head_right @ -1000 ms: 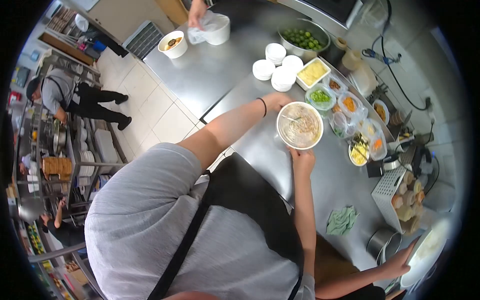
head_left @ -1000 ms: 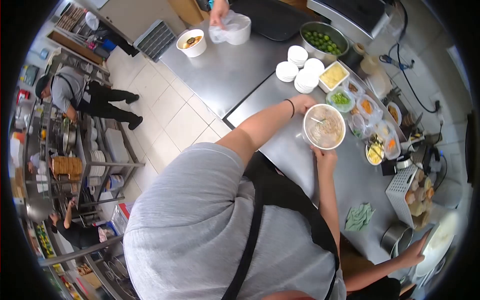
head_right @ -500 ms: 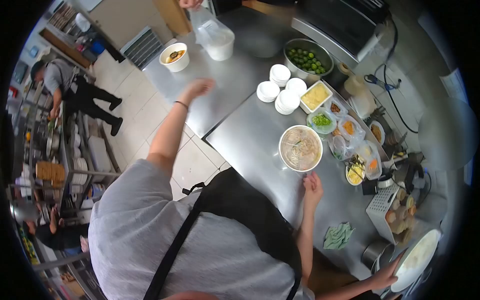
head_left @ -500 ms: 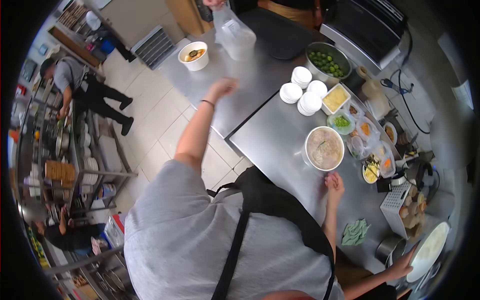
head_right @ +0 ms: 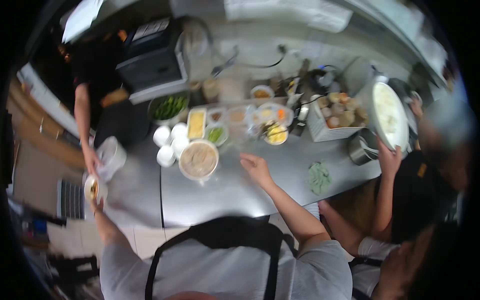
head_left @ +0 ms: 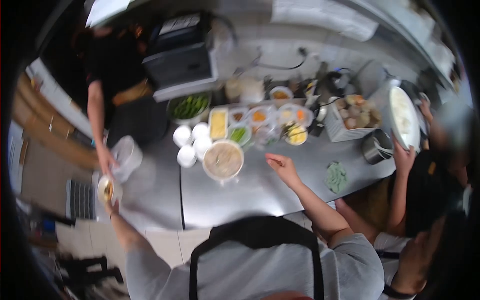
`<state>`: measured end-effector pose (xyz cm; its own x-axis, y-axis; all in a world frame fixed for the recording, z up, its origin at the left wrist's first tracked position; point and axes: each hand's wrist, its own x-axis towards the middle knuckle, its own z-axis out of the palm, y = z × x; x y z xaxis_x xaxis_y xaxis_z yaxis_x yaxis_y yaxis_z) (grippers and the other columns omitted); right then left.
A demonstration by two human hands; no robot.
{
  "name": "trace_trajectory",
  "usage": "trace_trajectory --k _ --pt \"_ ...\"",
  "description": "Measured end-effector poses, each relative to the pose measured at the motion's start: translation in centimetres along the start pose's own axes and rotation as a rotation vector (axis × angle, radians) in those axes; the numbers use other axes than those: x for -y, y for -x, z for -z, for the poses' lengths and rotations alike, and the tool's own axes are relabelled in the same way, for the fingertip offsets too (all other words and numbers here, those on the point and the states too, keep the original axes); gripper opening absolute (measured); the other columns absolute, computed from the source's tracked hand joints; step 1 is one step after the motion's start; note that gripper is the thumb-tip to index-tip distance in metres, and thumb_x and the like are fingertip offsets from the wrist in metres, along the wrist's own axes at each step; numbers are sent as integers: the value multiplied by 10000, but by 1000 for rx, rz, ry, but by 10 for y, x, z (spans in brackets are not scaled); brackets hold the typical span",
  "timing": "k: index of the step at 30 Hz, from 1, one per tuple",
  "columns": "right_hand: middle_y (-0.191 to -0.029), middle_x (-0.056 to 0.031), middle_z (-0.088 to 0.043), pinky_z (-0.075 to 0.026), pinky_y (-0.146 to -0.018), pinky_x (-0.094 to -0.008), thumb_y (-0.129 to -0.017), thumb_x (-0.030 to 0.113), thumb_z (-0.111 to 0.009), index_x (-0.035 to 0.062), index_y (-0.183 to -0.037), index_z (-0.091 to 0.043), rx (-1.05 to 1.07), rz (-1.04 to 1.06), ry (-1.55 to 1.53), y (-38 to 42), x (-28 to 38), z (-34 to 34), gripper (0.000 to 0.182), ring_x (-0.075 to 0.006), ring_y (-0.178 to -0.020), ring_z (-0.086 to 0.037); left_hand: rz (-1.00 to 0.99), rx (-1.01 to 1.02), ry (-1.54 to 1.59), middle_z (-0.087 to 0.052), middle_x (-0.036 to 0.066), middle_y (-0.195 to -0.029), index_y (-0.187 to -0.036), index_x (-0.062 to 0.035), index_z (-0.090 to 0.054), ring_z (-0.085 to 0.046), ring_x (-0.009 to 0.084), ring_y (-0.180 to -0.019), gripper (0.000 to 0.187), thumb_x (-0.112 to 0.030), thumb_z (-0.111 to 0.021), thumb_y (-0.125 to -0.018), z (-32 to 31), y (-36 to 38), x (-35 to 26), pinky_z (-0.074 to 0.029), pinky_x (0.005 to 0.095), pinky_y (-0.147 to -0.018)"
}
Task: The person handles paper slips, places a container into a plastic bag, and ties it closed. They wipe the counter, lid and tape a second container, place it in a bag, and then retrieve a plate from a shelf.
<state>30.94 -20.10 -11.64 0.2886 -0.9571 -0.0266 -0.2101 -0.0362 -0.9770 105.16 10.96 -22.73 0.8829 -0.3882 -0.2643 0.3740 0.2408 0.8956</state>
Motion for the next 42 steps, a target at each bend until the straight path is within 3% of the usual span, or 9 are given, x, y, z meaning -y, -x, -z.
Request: trace_trajectory --k 11,19,25,27,28,29,34,36,42 --pt "-813 -52 -624 -430 -684 -207 -809 170 -592 13 -922 -641 -826 1242 419 -39 319 226 199 -96 -744 -546 -21 -310 -232 -551 139 -826 -927 64 -521 -550 227 -577 282 -86 -486 -690 -1 71 2 -499 297 -481" --pt "-781 -83 -638 -452 -690 -303 -778 289 -598 156 -913 -661 -1261 737 1144 -130 435 421 200 -209 -742 -602 -3 -362 -513 -548 123 -638 -819 102 -540 -524 170 -453 208 -59 -465 -710 -18 213 -13 -508 257 -434" --pt "-884 -86 -630 -443 -755 -347 -777 299 -572 241 -989 -625 -843 621 1276 -172 443 454 226 -248 -864 -589 -134 131 -664 -571 101 -639 -817 75 -560 -522 133 -447 217 -86 -445 -728 -123 332 -42 -453 230 -408" --pt "-982 -93 -618 -427 -807 -310 -792 218 -570 197 -1073 -590 -1138 696 1236 -164 441 443 283 -221 -927 -576 -129 322 -765 -560 68 -616 -797 47 -571 -516 114 -461 202 -95 -442 -734 -179 364 -51 -419 215 -402" --pt "-872 -172 -562 -432 -749 -407 -757 102 -528 -28 -830 -566 -1267 989 1114 -138 434 404 154 -308 -819 -544 -173 417 -773 -545 39 -598 -765 29 -573 -509 101 -475 173 -100 -462 -735 -201 372 -47 -404 208 -413" --pt "-706 -159 -554 -440 -669 -392 -744 47 -514 -15 -700 -535 -1236 1427 981 -135 433 409 79 -284 -674 -531 -181 503 -813 -543 25 -596 -750 18 -580 -501 84 -487 159 -98 -471 -741 -224 379 -44 -383 203 -423" --pt "-588 -105 -515 -455 -353 -224 -872 231 -476 -52 -711 -505 -1114 1563 147 -67 410 358 327 -173 -441 -509 -63 1003 -837 -580 22 -669 -920 36 -589 -523 75 -537 220 -118 -470 -817 -355 449 0 -420 211 -474" --pt "-750 -152 -573 -509 -693 -316 -848 253 -526 -13 -789 -574 -878 1342 -135 -16 373 289 277 -191 -665 -562 -82 1165 -785 -582 24 -682 -936 31 -586 -537 88 -542 234 -136 -474 -816 -391 464 41 -432 219 -487" --pt "-1053 -72 -585 -408 -804 -212 -783 107 -608 -4 -1068 -568 -571 672 -163 -36 182 225 308 -119 -943 -535 9 1236 -975 -594 147 -610 -799 54 -615 -586 169 -541 229 -148 -522 -746 -462 476 157 -461 289 -497"
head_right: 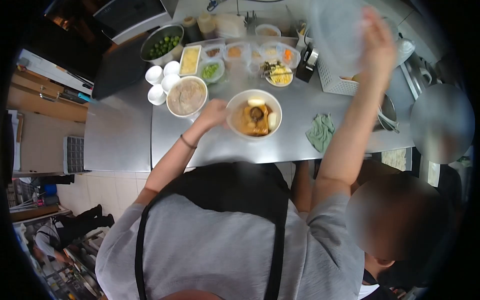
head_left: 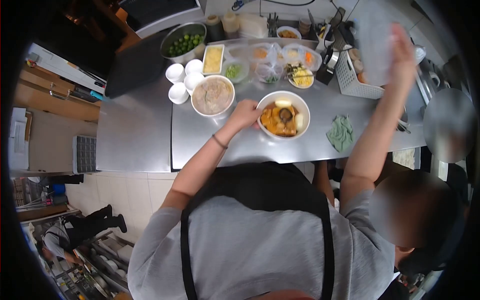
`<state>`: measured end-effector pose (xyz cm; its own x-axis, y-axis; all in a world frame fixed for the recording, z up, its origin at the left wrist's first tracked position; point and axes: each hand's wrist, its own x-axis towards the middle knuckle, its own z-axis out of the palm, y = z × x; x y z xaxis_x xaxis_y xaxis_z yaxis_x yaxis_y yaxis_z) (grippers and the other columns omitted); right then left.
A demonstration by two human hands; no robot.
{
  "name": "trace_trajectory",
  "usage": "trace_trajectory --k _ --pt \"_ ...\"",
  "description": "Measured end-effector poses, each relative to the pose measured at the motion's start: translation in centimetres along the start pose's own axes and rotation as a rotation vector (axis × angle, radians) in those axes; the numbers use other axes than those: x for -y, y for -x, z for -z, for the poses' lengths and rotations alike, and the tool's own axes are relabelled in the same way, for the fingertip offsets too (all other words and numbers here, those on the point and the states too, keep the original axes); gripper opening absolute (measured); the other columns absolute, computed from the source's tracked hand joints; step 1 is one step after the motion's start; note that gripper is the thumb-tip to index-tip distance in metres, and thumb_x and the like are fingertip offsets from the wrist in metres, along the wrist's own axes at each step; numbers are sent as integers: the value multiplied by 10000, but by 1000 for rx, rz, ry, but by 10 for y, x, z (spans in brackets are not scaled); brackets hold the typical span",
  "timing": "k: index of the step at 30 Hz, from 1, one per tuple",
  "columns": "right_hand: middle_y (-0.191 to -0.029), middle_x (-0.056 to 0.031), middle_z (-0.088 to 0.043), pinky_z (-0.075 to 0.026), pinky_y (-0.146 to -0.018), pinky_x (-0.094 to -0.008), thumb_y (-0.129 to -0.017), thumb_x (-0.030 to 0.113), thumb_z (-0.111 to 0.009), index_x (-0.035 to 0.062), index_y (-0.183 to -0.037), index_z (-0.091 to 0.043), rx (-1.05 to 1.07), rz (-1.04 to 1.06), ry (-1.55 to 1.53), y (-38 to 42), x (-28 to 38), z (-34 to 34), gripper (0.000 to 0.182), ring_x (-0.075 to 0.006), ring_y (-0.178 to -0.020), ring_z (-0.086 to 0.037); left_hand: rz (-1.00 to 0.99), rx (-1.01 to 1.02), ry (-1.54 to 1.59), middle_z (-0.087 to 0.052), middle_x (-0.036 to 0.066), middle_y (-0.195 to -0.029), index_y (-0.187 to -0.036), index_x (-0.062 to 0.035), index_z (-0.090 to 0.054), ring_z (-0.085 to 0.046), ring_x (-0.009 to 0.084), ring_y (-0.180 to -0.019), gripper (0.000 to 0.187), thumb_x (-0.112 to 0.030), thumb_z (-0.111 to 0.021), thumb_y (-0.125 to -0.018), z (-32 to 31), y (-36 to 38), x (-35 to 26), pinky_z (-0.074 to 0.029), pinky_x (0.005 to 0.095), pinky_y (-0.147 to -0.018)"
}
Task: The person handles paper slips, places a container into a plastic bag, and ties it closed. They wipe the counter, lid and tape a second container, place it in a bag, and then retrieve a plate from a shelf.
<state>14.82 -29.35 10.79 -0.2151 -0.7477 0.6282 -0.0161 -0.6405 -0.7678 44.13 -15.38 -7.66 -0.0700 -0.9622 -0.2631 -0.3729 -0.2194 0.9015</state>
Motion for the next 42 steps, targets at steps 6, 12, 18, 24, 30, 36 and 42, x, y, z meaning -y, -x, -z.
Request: trace_trajectory --k 6,12,18,24,30,36,42 --pt "-919 -22 -599 -430 -712 -211 -802 136 -606 20 -991 -605 78 -683 -78 163 -147 -10 222 -108 -786 -544 123 -68 -100 -624 139 -645 -853 34 -628 -612 171 -477 199 -112 -520 -771 -15 -47 24 -497 267 -432" --pt "-844 -84 -609 -440 -682 -247 -820 95 -548 -17 -915 -581 103 -373 303 232 -169 -42 151 -144 -737 -554 21 -403 226 -636 149 -779 -888 7 -617 -630 242 -794 350 -309 -473 -839 -29 -69 50 -478 337 -700" --pt "-928 -158 -588 -441 -710 -310 -824 71 -510 -15 -947 -557 22 -401 441 236 -167 -54 157 -248 -801 -570 -355 -680 8 -600 199 -883 -1005 -30 -559 -569 365 -810 335 -294 -394 -884 -73 -91 57 -429 431 -728" --pt "-841 -165 -589 -430 -729 -353 -842 117 -496 -17 -960 -556 45 -149 656 235 -181 -60 188 -295 -786 -559 -264 -630 -77 -589 195 -841 -969 -58 -561 -554 379 -764 274 -244 -376 -888 -68 -98 52 -419 455 -684" --pt "-718 -169 -573 -415 -648 -339 -817 283 -569 -65 -778 -602 260 -414 605 217 -195 -45 352 -268 -677 -532 -107 -327 -136 -584 194 -728 -834 -34 -596 -564 362 -690 432 -395 -364 -882 -42 -112 37 -418 418 -623" --pt "-648 -143 -551 -395 -583 -302 -760 425 -618 -74 -706 -595 223 -814 369 220 -212 -43 503 -167 -617 -496 -161 -297 -172 -567 197 -631 -707 27 -590 -564 292 -573 484 -423 -461 -831 -41 -122 43 -406 372 -565" --pt "-658 -137 -559 -400 -576 -305 -766 397 -620 -58 -703 -606 247 -821 425 219 -209 -42 459 -165 -607 -495 -164 -268 -258 -575 190 -683 -749 -10 -606 -556 350 -643 483 -439 -410 -848 -40 -124 47 -411 409 -594"
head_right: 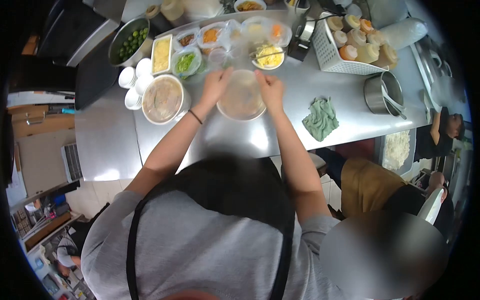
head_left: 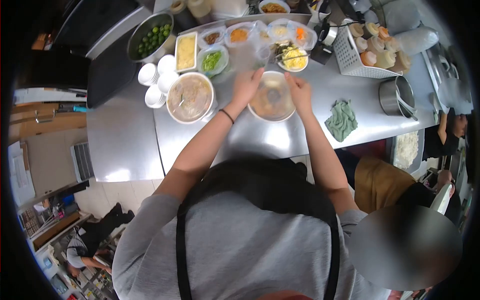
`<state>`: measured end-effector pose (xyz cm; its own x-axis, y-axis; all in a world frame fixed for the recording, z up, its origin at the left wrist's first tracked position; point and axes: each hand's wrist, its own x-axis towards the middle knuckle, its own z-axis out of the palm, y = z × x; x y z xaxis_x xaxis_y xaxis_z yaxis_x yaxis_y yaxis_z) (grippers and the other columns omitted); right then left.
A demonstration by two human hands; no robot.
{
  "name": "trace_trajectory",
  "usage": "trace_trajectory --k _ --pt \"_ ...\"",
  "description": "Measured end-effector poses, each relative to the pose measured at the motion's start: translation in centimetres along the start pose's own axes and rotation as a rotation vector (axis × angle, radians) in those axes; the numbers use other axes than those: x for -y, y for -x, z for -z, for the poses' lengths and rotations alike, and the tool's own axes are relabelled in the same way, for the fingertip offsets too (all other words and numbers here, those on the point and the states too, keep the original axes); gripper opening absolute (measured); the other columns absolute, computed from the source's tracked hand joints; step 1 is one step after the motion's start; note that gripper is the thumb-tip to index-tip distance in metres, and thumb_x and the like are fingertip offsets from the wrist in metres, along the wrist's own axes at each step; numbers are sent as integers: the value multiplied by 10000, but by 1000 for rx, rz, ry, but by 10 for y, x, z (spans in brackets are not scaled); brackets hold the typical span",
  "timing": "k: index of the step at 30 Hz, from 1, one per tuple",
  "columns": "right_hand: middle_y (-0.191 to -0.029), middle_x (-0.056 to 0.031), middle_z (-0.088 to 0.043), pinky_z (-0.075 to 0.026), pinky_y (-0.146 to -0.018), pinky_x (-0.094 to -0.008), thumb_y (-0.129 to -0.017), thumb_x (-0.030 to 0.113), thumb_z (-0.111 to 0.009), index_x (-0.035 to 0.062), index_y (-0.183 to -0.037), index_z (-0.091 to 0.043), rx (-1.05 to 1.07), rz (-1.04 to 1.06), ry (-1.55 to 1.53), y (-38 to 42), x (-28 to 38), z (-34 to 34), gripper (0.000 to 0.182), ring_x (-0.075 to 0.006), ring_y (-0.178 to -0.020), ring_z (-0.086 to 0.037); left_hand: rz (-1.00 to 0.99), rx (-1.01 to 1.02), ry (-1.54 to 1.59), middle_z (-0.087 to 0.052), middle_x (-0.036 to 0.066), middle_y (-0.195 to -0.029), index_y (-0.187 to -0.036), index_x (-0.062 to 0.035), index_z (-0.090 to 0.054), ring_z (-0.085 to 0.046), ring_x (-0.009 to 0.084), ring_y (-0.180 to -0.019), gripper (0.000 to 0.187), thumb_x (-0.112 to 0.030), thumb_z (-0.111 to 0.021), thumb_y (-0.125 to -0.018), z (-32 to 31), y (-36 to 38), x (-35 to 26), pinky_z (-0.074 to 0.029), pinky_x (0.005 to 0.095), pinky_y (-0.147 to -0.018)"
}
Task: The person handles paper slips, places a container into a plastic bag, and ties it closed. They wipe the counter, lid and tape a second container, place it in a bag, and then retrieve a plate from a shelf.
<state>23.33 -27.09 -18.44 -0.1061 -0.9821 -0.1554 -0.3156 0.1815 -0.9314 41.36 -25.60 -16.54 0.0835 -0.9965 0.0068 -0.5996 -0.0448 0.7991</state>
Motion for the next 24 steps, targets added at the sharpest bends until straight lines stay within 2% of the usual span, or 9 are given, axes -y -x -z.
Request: trace_trajectory --k 5,8,12,13,17,20,21,23,24 --pt "-830 -106 -611 -413 -699 -289 -763 384 -620 -17 -899 -615 -271 132 -167 -30 32 60 424 -159 -757 -538 -265 -240 -81 -623 157 -856 -900 -31 -626 -588 308 -777 308 -312 -539 -808 -6 -25 -29 -451 370 -691" --pt "-897 -90 -614 -407 -750 -284 -759 330 -633 -3 -990 -594 -412 -115 -421 -82 35 95 407 -170 -834 -542 -313 -110 247 -627 139 -894 -924 -41 -626 -588 254 -857 254 -252 -571 -793 -52 -46 -74 -447 350 -725" --pt "-862 -90 -616 -413 -696 -296 -739 200 -643 -15 -867 -636 -250 -302 -262 -134 28 99 251 -165 -814 -538 116 367 594 -623 94 -904 -920 -44 -618 -566 208 -904 219 -208 -564 -787 -118 -87 -110 -442 330 -739" --pt "-1002 -88 -549 -346 -743 -467 -731 318 -626 167 -986 -627 -47 -323 -318 -154 8 102 296 -234 -933 -447 344 438 839 -620 83 -901 -913 -37 -612 -561 200 -909 205 -188 -548 -790 -132 -95 -111 -441 328 -736" --pt "-1057 -94 -548 -381 -750 -253 -758 118 -603 -2 -865 -646 -98 -21 -310 -130 45 113 166 -150 -889 -513 397 419 1029 -604 97 -925 -869 -22 -590 -551 187 -860 223 -180 -449 -799 -159 -126 -93 -429 321 -735" --pt "-1080 -97 -533 -385 -816 -259 -778 122 -587 -17 -888 -635 -90 116 -295 -50 41 117 183 -163 -960 -503 376 553 1189 -594 106 -954 -890 -37 -581 -538 192 -879 248 -233 -471 -784 -179 -147 -62 -414 325 -750" --pt "-1088 -99 -524 -385 -836 -264 -784 129 -583 -22 -879 -634 -153 147 -296 -23 25 114 185 -170 -988 -492 535 503 1126 -531 149 -1062 -1030 25 -514 -487 238 -1002 434 -348 -518 -810 -158 -136 -88 -370 355 -894" --pt "-1105 -107 -501 -385 -852 -281 -789 145 -584 -7 -846 -644 -48 -67 -341 60 48 120 173 -179 -1023 -468 541 467 1059 -553 131 -1033 -1007 -18 -531 -496 214 -977 411 -344 -566 -760 -143 -126 -111 -377 346 -829" --pt "-1118 -105 -486 -383 -855 -297 -792 141 -580 16 -817 -653 -15 82 -106 87 25 121 147 -185 -1024 -464 543 423 1002 -574 113 -1003 -984 -60 -549 -506 189 -951 397 -341 -614 -710 -141 -120 -115 -384 337 -764"
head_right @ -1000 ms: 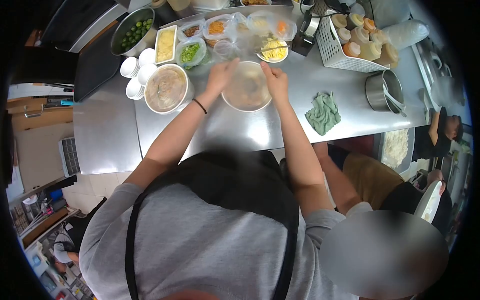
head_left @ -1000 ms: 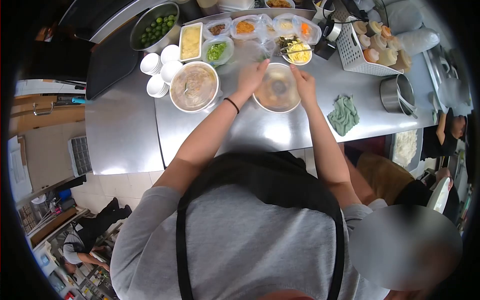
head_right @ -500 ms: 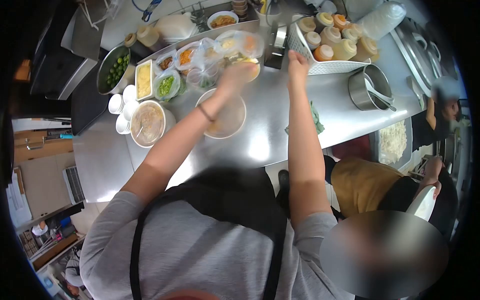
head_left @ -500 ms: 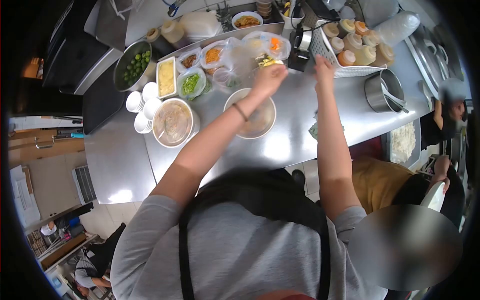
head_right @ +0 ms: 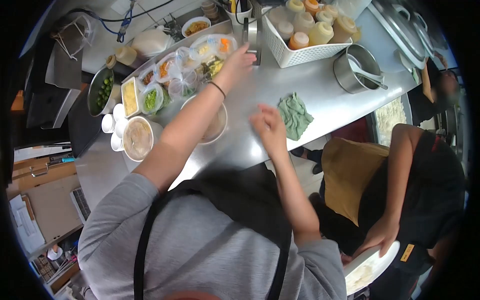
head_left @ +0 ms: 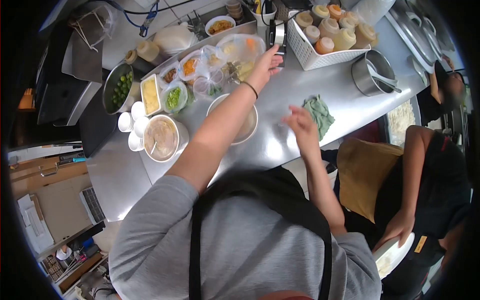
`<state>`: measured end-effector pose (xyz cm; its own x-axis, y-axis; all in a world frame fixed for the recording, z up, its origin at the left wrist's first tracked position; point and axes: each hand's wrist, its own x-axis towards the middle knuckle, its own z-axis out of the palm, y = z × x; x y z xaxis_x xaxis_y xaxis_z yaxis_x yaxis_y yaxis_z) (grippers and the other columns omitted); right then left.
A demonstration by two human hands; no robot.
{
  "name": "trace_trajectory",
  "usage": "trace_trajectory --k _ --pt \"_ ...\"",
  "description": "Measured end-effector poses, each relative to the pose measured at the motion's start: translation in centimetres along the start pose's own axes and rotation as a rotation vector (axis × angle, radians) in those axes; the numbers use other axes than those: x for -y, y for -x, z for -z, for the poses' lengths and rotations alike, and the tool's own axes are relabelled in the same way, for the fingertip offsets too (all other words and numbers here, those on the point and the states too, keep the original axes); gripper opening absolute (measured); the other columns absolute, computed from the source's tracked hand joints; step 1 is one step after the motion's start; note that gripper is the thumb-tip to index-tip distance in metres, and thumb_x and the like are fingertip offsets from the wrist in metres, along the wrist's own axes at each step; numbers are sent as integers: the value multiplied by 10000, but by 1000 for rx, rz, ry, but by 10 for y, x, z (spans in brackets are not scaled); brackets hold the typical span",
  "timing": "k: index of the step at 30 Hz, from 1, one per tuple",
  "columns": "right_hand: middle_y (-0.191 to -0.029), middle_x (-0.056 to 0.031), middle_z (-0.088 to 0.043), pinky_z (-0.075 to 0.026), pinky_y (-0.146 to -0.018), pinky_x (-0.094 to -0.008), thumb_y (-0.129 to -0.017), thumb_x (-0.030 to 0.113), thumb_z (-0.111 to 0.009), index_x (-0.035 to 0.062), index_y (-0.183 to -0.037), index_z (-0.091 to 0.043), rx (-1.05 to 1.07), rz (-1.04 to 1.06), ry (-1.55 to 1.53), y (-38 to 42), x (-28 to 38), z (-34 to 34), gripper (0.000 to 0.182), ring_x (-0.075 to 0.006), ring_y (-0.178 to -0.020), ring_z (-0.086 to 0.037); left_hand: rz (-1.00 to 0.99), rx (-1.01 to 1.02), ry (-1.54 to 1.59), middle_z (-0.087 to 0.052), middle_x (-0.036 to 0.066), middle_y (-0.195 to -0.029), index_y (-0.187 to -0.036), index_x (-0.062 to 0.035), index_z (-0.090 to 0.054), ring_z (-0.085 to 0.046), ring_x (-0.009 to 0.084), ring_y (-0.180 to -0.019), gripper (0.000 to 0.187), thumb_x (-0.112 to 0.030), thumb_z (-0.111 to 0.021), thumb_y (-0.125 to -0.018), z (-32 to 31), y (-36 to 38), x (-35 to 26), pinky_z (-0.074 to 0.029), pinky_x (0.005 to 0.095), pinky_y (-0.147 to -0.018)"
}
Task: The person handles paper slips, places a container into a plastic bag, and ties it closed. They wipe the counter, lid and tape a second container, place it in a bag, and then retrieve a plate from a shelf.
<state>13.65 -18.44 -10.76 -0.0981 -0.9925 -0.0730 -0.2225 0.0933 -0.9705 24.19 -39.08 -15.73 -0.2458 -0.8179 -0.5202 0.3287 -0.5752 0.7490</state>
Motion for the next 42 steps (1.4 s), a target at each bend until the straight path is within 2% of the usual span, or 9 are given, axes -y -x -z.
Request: trace_trajectory --k 8,14,22,24,28,35,37,40,42 --pt "-1118 -103 -471 -366 -862 -333 -755 110 -626 53 -795 -658 -137 6 93 49 3 6 77 -236 -1038 -457 -646 -413 -1348 -624 161 -723 -667 -6 -645 -594 307 -679 261 -251 -709 -608 4 -26 7 -465 384 -609" --pt "-1095 -99 -505 -377 -833 -335 -697 212 -699 36 -705 -655 85 -192 -39 49 6 11 182 -216 -1005 -478 -536 21 -319 -624 69 -817 -1038 -39 -518 -587 136 -749 360 -42 -657 -706 68 92 -51 -468 268 -631" --pt "-915 -132 -570 -416 -719 -320 -611 271 -748 15 -579 -610 495 -62 292 -2 -48 -40 292 -228 -888 -528 -708 -515 -225 -586 47 -707 -992 2 -504 -538 110 -621 378 51 -660 -651 189 142 30 -452 247 -559" --pt "-881 -122 -578 -418 -716 -324 -595 262 -751 12 -589 -611 622 47 285 -26 -65 -53 287 -242 -857 -535 -292 -392 -185 -602 102 -862 -1024 -6 -499 -586 149 -710 290 -2 -592 -749 191 147 36 -486 266 -612" --pt "-882 -116 -588 -415 -736 -342 -552 251 -763 28 -592 -629 819 209 212 -66 -57 -64 264 -276 -843 -535 -17 -296 -148 -576 47 -655 -906 -18 -554 -497 98 -444 163 -108 -587 -774 201 142 49 -385 215 -375" --pt "-1009 -71 -556 -392 -819 -400 -572 186 -724 120 -914 -638 619 614 938 -100 -55 -73 359 -262 -993 -469 -228 -473 -748 -578 97 -619 -894 -5 -553 -536 196 -460 204 -163 -568 -765 191 165 88 -426 302 -415" --pt "-1002 -76 -553 -400 -806 -398 -588 173 -715 112 -920 -634 606 629 926 -107 -60 -65 347 -269 -963 -481 -803 -530 -1148 -584 133 -626 -904 -19 -547 -564 242 -530 202 -129 -563 -735 198 157 115 -447 335 -510" --pt "-971 -91 -549 -414 -784 -388 -630 156 -689 87 -924 -627 370 683 718 -118 -55 -38 308 -279 -898 -502 -306 -575 -948 -596 152 -679 -929 -40 -551 -584 275 -618 213 -125 -556 -734 182 180 90 -453 353 -603" --pt "-947 -102 -548 -421 -775 -380 -658 154 -673 70 -923 -624 156 712 516 -129 -47 -19 283 -281 -862 -511 -460 -607 -996 -601 151 -699 -942 -45 -557 -592 267 -633 206 -117 -561 -749 164 175 60 -456 348 -600"
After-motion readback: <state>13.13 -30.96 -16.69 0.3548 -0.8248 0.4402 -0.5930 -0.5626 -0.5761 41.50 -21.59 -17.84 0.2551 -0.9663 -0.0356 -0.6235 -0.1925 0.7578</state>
